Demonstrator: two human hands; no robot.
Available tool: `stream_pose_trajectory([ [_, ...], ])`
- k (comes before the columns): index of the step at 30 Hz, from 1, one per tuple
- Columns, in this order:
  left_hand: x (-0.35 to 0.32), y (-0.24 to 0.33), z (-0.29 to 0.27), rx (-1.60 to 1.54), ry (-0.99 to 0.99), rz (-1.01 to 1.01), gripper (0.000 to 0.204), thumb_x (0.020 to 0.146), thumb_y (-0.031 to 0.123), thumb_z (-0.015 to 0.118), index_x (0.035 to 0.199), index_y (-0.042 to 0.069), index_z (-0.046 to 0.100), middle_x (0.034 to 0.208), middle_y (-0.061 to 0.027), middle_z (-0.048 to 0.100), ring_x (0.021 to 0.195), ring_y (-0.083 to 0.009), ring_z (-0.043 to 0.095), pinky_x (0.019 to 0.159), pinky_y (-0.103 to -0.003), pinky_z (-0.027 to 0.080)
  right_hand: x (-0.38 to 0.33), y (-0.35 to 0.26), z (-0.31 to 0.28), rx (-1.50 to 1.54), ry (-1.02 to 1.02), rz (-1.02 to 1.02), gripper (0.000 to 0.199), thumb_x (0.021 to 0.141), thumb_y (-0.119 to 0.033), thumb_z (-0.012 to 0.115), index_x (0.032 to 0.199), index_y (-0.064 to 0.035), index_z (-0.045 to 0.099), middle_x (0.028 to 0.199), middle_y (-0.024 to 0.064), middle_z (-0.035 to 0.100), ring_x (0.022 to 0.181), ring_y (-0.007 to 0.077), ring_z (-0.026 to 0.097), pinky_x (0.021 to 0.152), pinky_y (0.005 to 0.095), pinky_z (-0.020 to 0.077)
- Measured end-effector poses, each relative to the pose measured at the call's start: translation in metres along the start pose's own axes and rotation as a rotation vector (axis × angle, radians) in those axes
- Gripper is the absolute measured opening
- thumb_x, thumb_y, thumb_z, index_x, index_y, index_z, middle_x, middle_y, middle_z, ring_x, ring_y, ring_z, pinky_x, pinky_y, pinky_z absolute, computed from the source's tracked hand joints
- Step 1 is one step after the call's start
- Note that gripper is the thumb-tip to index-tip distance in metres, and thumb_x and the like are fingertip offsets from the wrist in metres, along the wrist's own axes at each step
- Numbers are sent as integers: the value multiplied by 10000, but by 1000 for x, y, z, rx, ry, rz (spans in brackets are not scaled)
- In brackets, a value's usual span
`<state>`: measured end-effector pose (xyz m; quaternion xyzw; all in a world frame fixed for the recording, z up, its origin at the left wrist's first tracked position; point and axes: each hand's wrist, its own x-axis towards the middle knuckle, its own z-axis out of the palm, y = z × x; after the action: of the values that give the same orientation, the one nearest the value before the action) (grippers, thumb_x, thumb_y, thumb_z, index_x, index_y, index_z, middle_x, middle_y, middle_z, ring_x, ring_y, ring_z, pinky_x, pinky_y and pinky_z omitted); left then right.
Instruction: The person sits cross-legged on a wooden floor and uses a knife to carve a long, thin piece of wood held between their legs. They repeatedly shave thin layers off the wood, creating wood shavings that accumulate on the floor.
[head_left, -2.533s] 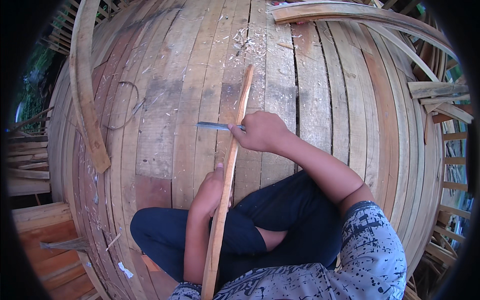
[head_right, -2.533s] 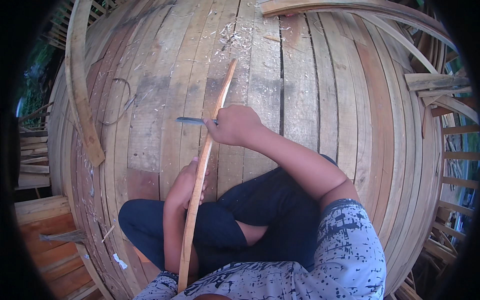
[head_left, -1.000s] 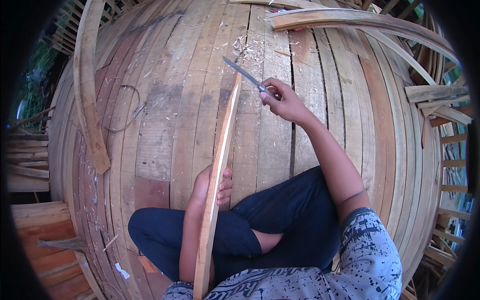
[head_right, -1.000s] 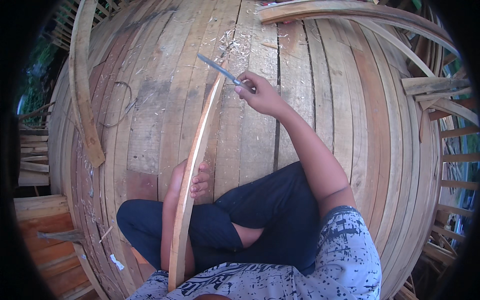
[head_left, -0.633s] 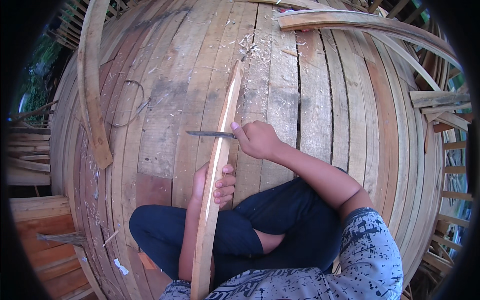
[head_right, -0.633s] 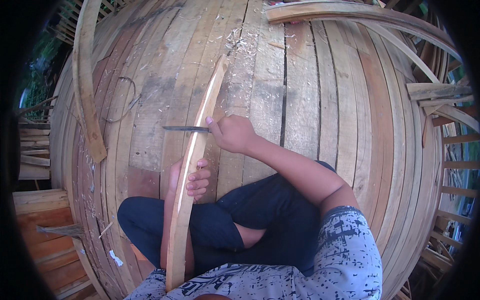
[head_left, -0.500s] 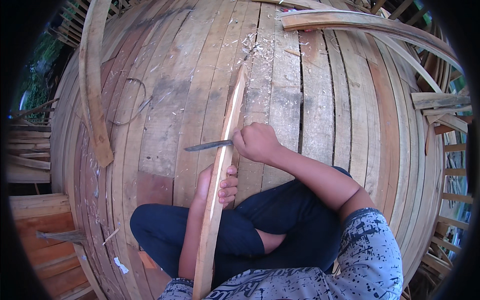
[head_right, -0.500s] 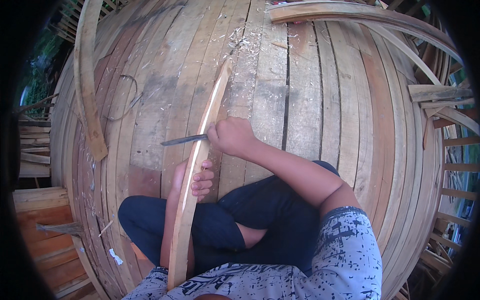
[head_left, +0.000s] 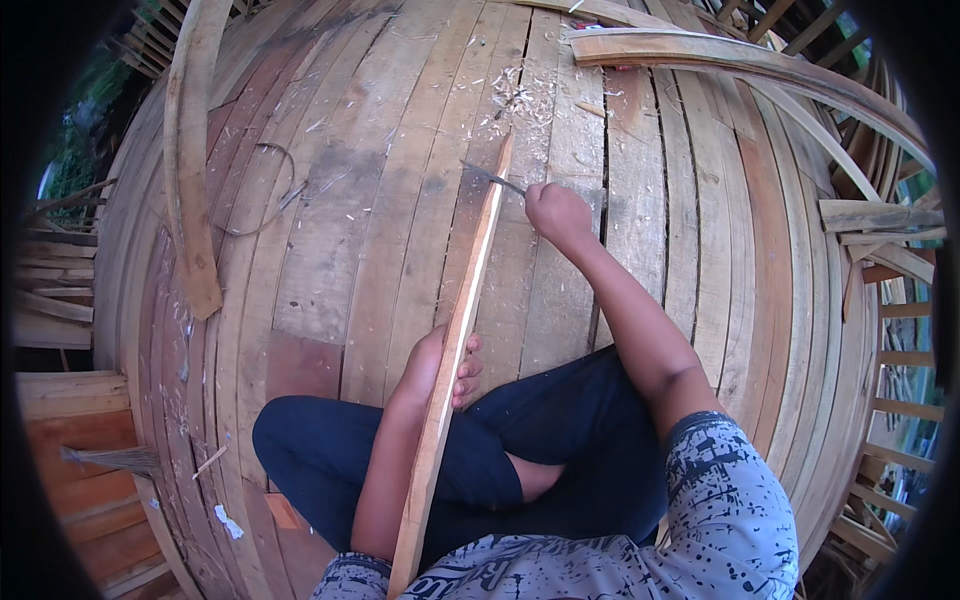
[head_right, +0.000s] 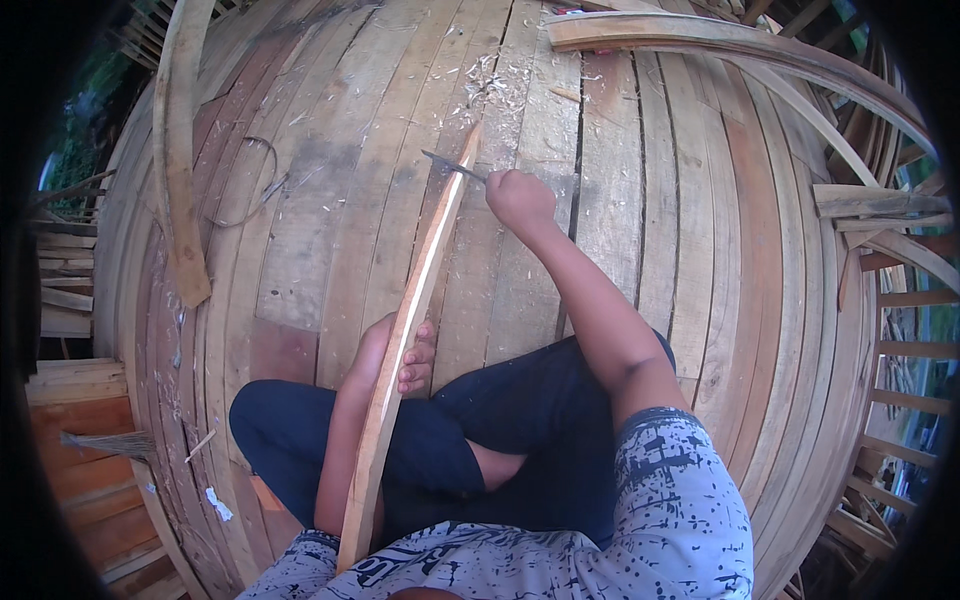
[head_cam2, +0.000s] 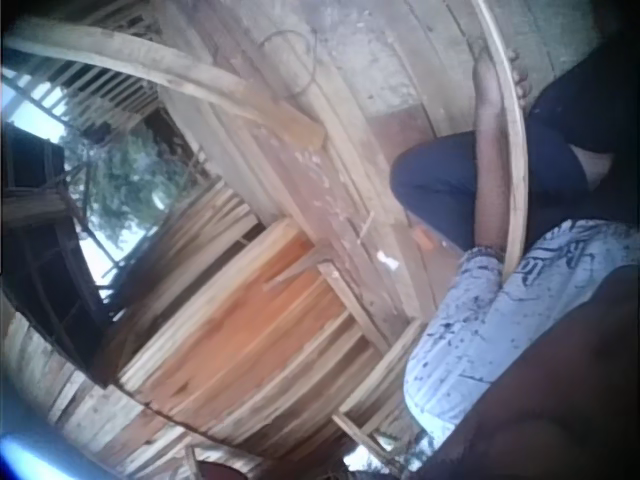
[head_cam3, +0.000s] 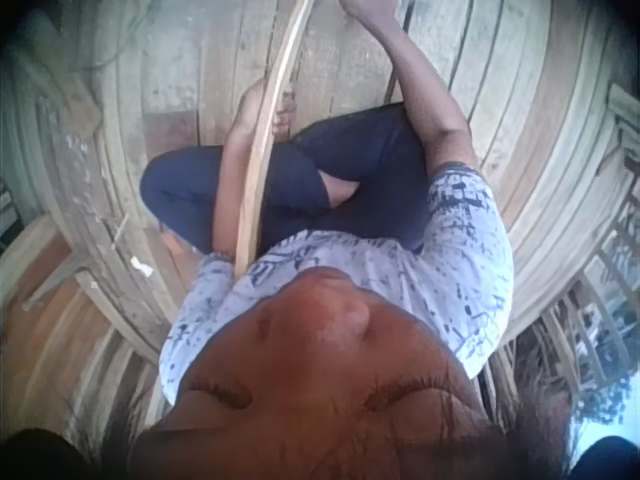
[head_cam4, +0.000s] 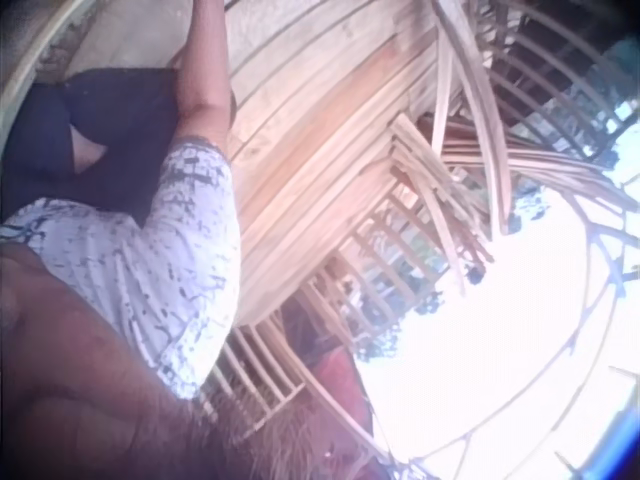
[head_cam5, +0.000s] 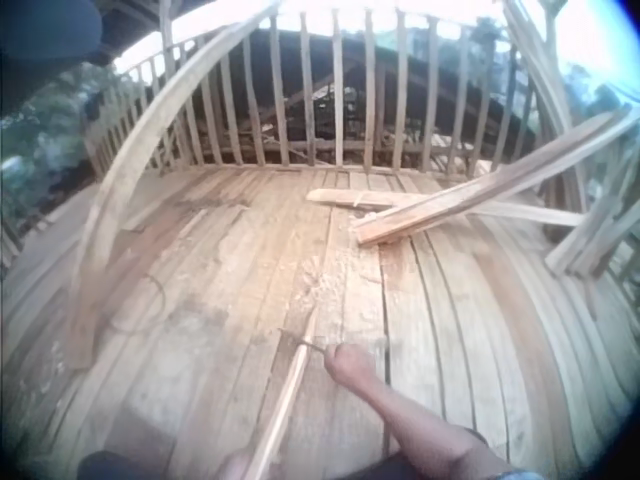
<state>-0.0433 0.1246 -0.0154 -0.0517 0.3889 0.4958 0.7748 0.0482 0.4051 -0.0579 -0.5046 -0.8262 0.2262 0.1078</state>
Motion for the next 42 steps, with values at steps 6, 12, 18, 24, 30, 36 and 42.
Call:
stream_pose_trajectory([
  [6, -8, -9, 1, 12, 76, 22, 397, 1030, 465, 383, 877, 125, 518, 531, 7, 445, 344, -110, 413, 306, -256, 361, -42, -29, -19, -16, -233, -50, 591, 993, -368, 322, 924, 57, 726, 978, 331, 684, 983, 481, 668, 943, 539, 502],
  [12, -21, -14, 29, 476, 310, 79, 465, 1069, 460, 300, 897, 85, 515, 559, -21, 501, 389, -128, 503, 343, -274, 436, -14, -4, -12, 499, -421, 302, 850, 924, -758, 402, 787, 32, 684, 527, 102, 521, 440, 225, 527, 433, 406, 413],
  [18, -52, 10, 38, 1251, 616, 723, 436, 1087, 347, 400, 1220, -44, 541, 1050, -172, 656, 931, -205, 672, 826, -364, 534, -48, -14, -8, 817, -630, 321, 560, 881, -561, 687, 651, -115, 440, 505, -32, 337, 405, 95, 301, 385, 308, 212],
  [24, -159, 36, 115, 1173, 370, 1696, 602, 1048, 515, 395, 1423, 45, 443, 1397, -236, 502, 1270, -381, 551, 1054, -516, 467, -58, -6, -16, 811, -649, 316, 511, 910, -513, 662, 667, -129, 430, 508, -36, 326, 404, 91, 283, 398, 316, 192],
  [30, -191, 30, 140, 1107, 142, 2017, 589, 1047, 501, 402, 1414, 42, 450, 1391, -233, 507, 1267, -372, 553, 1052, -509, 466, -67, -7, -18, 798, -651, 293, 459, 938, -469, 625, 674, -167, 402, 486, -58, 275, 374, 79, 187, 390, 312, 129],
  [36, -183, 23, 152, 1073, 30, 2065, 576, 1046, 487, 409, 1406, 40, 457, 1386, -230, 513, 1263, -363, 554, 1050, -503, 465, -73, -5, -26, 803, -659, 294, 478, 939, -485, 621, 661, -173, 390, 478, -56, 261, 377, 85, 178, 394, 314, 127],
  [42, -181, 17, 160, 1046, -14, 2094, 563, 1045, 473, 416, 1397, 37, 465, 1381, -226, 518, 1259, -354, 555, 1048, -497, 465, -77, -6, -33, 822, -640, 276, 506, 942, -487, 616, 628, -181, 363, 477, -54, 258, 383, 88, 175, 399, 315, 129],
])
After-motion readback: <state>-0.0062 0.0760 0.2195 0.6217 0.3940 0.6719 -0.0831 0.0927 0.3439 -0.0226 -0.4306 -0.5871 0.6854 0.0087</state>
